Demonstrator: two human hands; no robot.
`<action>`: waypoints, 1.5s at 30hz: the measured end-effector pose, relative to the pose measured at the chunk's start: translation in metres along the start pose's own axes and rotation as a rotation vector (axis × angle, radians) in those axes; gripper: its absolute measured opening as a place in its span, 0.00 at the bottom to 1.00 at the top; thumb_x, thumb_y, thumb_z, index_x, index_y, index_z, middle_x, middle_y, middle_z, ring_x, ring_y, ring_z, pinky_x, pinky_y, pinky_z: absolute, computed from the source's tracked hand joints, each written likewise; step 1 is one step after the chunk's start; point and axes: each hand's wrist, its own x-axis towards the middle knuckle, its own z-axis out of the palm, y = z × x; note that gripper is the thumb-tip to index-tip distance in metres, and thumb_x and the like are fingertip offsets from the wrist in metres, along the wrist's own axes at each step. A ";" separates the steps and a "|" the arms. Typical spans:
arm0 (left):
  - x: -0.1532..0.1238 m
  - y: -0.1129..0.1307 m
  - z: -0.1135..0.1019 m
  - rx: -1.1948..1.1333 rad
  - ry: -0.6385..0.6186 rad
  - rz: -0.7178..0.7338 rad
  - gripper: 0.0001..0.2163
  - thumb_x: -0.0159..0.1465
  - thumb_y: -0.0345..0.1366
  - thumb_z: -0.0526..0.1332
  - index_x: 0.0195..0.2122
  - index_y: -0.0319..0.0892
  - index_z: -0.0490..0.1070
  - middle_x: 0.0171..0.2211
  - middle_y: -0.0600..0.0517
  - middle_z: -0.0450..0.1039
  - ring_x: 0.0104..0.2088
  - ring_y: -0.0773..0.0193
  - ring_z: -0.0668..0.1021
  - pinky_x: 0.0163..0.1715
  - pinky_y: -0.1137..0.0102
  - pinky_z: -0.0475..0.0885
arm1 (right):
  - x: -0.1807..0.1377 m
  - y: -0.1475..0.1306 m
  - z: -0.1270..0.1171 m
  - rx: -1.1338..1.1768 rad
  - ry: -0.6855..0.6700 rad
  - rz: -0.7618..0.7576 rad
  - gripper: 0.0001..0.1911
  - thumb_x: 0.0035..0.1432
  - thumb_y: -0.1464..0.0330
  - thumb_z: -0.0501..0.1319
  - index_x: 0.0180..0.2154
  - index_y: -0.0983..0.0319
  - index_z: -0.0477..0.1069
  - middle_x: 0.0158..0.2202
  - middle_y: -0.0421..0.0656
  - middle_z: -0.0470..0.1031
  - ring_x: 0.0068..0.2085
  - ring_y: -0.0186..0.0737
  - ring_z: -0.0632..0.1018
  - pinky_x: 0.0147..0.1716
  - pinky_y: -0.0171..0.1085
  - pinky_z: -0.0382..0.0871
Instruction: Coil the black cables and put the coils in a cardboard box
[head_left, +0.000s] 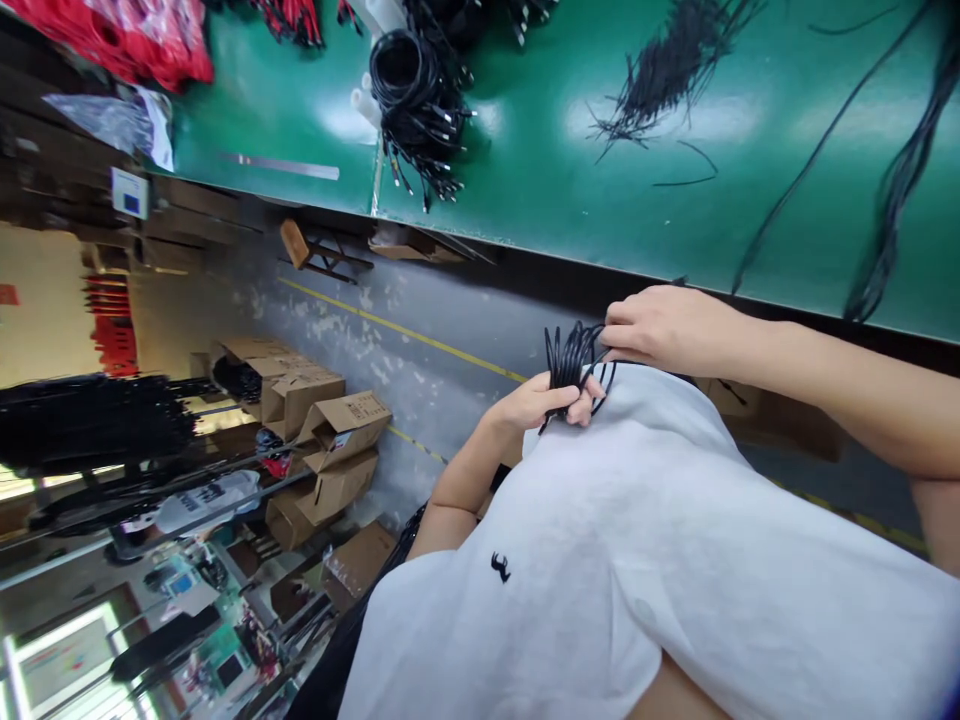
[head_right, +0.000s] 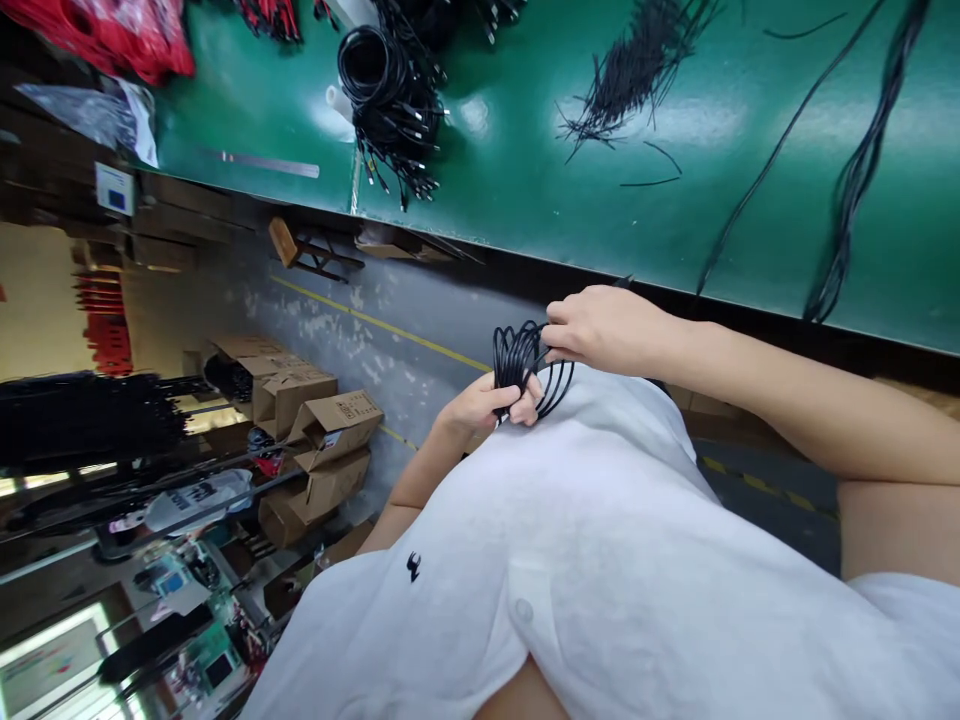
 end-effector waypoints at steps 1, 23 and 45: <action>-0.001 0.000 0.001 -0.039 -0.008 0.000 0.21 0.55 0.52 0.71 0.37 0.38 0.74 0.20 0.56 0.66 0.23 0.68 0.71 0.33 0.66 0.72 | -0.001 -0.002 -0.001 -0.015 0.035 0.023 0.20 0.71 0.60 0.48 0.35 0.63 0.73 0.34 0.47 0.72 0.31 0.38 0.69 0.33 0.38 0.55; -0.030 -0.009 -0.013 -0.137 -0.264 -0.234 0.22 0.48 0.55 0.73 0.27 0.41 0.70 0.13 0.60 0.57 0.13 0.71 0.63 0.21 0.68 0.70 | 0.037 -0.044 -0.005 0.242 0.103 -0.226 0.25 0.65 0.67 0.53 0.63 0.58 0.63 0.58 0.50 0.70 0.57 0.47 0.70 0.57 0.51 0.57; -0.011 0.031 -0.042 0.090 -0.220 -0.149 0.31 0.55 0.66 0.61 0.34 0.36 0.73 0.20 0.56 0.60 0.19 0.72 0.61 0.20 0.72 0.59 | 0.037 -0.020 0.011 0.440 -0.150 -0.057 0.21 0.71 0.57 0.47 0.50 0.62 0.70 0.39 0.47 0.75 0.37 0.40 0.73 0.32 0.36 0.60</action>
